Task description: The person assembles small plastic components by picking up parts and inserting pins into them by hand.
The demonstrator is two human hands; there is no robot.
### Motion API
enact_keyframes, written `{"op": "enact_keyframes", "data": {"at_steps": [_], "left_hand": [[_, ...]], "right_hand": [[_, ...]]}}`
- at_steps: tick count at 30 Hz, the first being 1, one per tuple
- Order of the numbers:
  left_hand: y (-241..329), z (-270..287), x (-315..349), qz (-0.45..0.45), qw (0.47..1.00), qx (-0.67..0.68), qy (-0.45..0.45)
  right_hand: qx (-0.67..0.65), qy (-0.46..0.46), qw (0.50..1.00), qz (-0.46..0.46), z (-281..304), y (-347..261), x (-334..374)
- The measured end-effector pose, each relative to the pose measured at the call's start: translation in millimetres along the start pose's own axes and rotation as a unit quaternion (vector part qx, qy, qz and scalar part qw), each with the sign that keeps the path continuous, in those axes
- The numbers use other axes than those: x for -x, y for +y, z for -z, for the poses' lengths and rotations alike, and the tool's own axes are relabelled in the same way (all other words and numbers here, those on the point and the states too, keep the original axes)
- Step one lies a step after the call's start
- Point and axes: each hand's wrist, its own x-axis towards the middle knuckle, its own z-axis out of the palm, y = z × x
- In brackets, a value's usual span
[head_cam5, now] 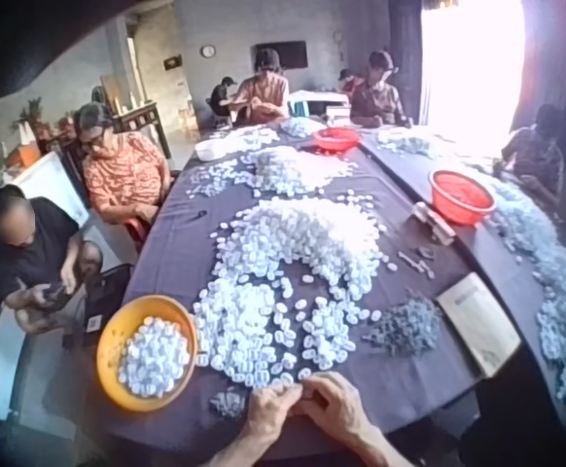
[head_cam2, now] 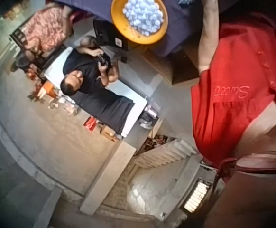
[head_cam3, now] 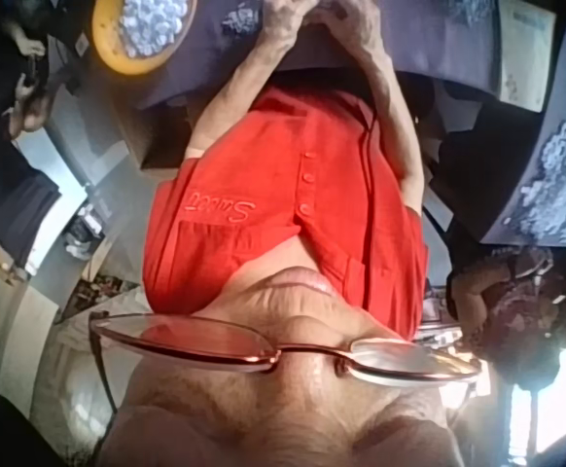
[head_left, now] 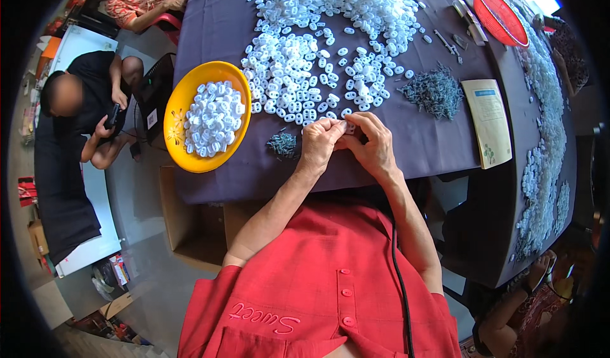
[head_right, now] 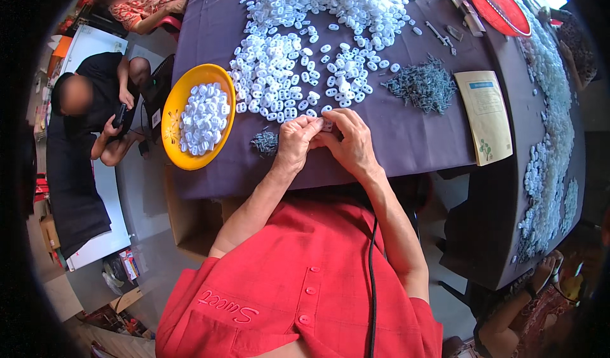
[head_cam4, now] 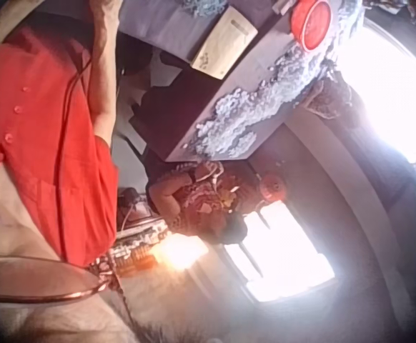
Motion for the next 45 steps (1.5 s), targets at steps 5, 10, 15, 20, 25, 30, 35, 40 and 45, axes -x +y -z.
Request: {"op": "enact_keyframes", "data": {"at_steps": [5,10,15,20,25,30,35,40,45], "left_hand": [[5,-1,1,0.002,1.000,0.001,-0.011],[13,-3,4,0.016,1.000,0.005,-0.016],[17,-7,6,0.029,0.999,0.015,-0.020],[16,-3,5,0.034,0.999,0.013,-0.030],[13,-1,2,0.032,0.999,0.018,-0.034],[10,0,3,0.020,0.999,0.014,-0.034],[14,-5,7,0.045,0.998,0.032,-0.011],[16,-8,8,0.040,0.998,0.053,0.005],[15,-8,8,0.041,0.998,0.051,0.006]], "right_hand": [[0.019,-0.012,0.999,0.025,1,2,-2],[0.042,-0.027,0.997,0.054,2,5,-5],[0.036,-0.001,0.997,0.072,0,9,-2],[0.045,0.000,0.996,0.080,-1,8,-3],[0.066,0.009,0.992,0.107,-3,12,-3],[0.062,0.000,0.992,0.112,-2,13,-3],[-0.015,-0.011,1.000,0.005,1,8,-2],[-0.076,-0.036,0.994,-0.076,11,3,-2],[-0.067,-0.032,0.996,-0.059,9,6,-1]]}}
